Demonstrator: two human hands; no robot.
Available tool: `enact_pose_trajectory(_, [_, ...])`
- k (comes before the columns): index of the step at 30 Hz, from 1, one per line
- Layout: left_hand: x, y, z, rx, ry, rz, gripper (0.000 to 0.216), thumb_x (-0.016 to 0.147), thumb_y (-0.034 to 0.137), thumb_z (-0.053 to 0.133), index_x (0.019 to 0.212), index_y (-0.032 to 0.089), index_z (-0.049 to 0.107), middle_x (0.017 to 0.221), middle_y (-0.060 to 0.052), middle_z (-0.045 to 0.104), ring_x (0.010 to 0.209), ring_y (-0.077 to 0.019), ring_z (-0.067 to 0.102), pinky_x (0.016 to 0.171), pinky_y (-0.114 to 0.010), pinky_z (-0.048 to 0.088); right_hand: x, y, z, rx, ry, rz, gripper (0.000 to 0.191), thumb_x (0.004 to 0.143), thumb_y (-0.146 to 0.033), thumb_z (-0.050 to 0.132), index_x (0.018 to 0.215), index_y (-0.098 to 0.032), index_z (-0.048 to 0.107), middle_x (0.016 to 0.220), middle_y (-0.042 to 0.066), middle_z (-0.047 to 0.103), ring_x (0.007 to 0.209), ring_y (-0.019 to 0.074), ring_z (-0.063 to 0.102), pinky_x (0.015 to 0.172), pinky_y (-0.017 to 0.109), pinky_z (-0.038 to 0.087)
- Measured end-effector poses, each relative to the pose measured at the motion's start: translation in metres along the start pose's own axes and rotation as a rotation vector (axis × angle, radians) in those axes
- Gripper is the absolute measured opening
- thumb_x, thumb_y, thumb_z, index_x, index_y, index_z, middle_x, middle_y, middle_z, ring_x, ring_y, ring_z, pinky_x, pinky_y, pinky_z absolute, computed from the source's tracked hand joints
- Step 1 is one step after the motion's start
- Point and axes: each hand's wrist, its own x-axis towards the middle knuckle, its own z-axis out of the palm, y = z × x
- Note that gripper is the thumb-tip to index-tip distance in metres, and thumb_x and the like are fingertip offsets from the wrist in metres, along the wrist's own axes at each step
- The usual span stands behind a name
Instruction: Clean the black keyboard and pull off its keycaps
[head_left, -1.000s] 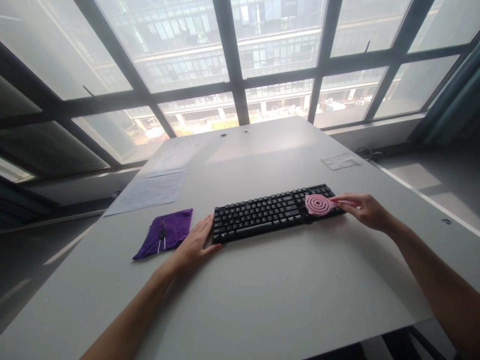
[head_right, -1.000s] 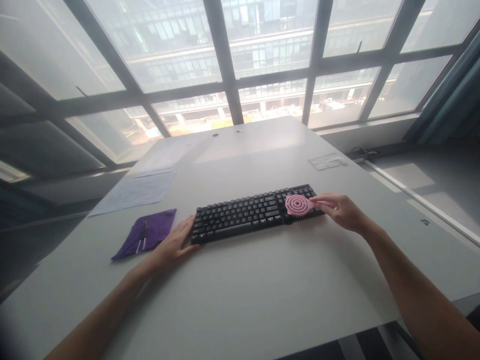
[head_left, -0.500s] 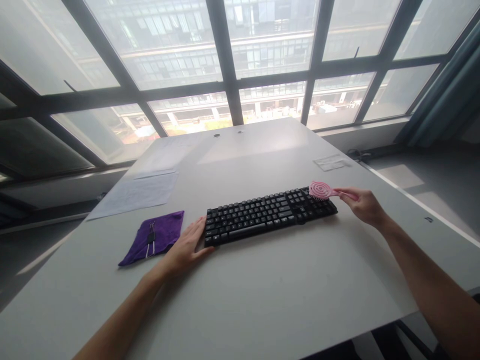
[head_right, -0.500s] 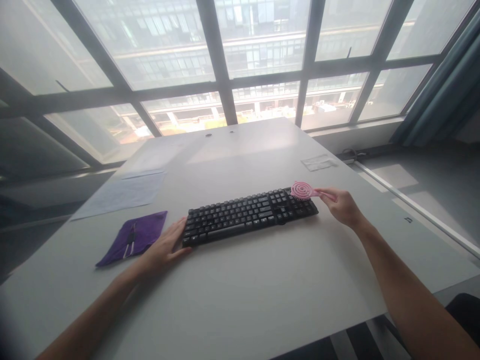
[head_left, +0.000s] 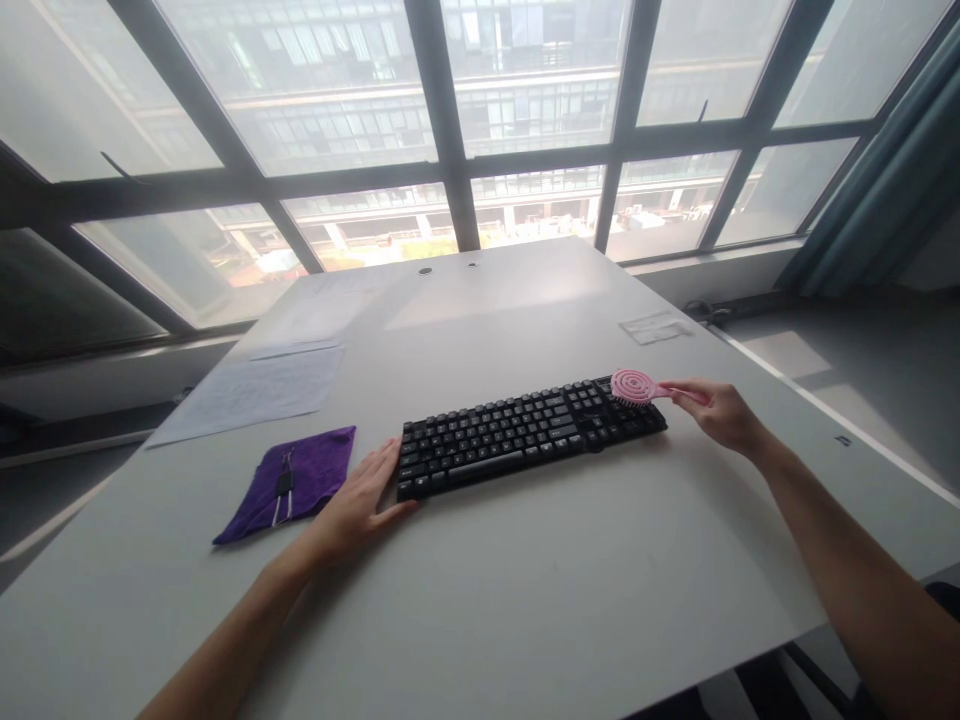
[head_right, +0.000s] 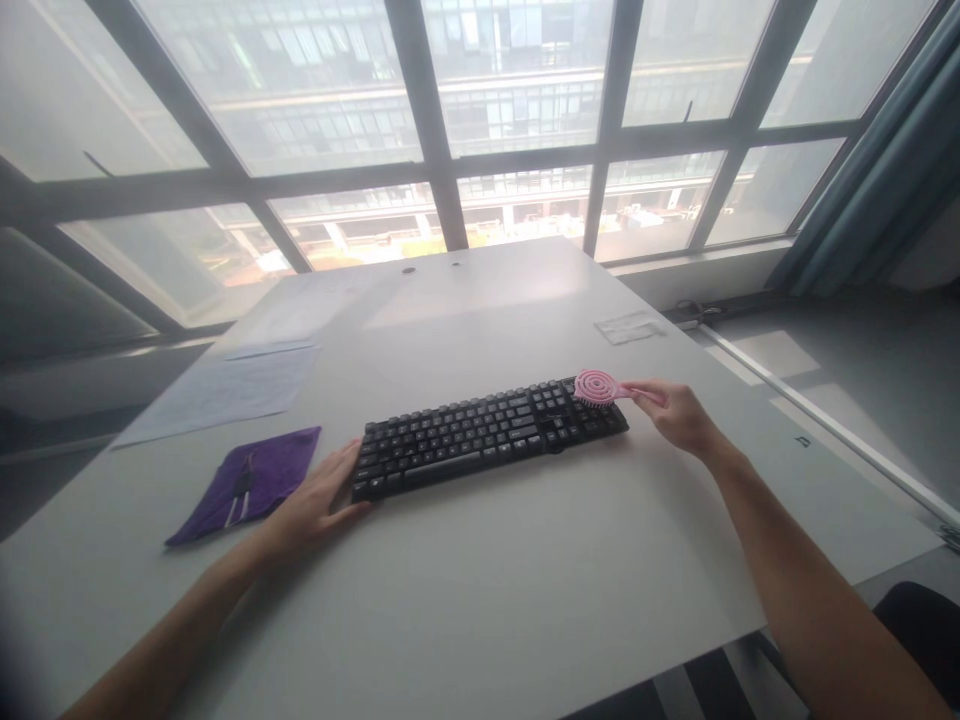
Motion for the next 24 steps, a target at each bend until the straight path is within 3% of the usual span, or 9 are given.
enact_pose_trajectory(12, [0.000, -0.002, 0.001, 0.007, 0.029, 0.030, 0.093, 0.092, 0.060, 0.055, 0.162, 0.018, 0.010, 0.162, -0.018, 0.028, 0.147, -0.0389, 0.031, 0.119, -0.055, 0.031, -0.005, 0.000, -0.035, -0.020, -0.124, 0.023, 0.033, 0.087, -0.045, 0.068, 0.109, -0.022, 0.078, 0.111, 0.008, 0.077, 0.108, 0.0291, 0.070, 0.102, 0.041, 0.053])
enact_pose_trajectory(18, [0.000, 0.037, -0.014, 0.021, 0.160, 0.114, 0.090, 0.097, 0.049, 0.054, 0.162, 0.020, -0.002, 0.166, -0.016, 0.014, 0.151, -0.0360, 0.023, 0.121, -0.053, 0.029, -0.006, -0.004, -0.033, -0.028, -0.176, -0.011, 0.036, 0.088, -0.049, 0.067, 0.109, -0.022, 0.078, 0.111, 0.008, 0.076, 0.107, 0.0286, 0.071, 0.100, 0.040, 0.054])
enact_pose_trajectory(24, [0.011, 0.072, -0.013, 0.110, 0.093, 0.287, 0.061, 0.101, 0.037, 0.048, 0.158, 0.025, 0.028, 0.161, -0.008, 0.035, 0.150, -0.0302, 0.029, 0.124, -0.054, 0.024, -0.005, -0.004, -0.029, 0.009, -0.077, -0.003, 0.037, 0.086, -0.050, 0.069, 0.107, -0.022, 0.079, 0.112, 0.009, 0.076, 0.107, 0.0302, 0.071, 0.100, 0.042, 0.055])
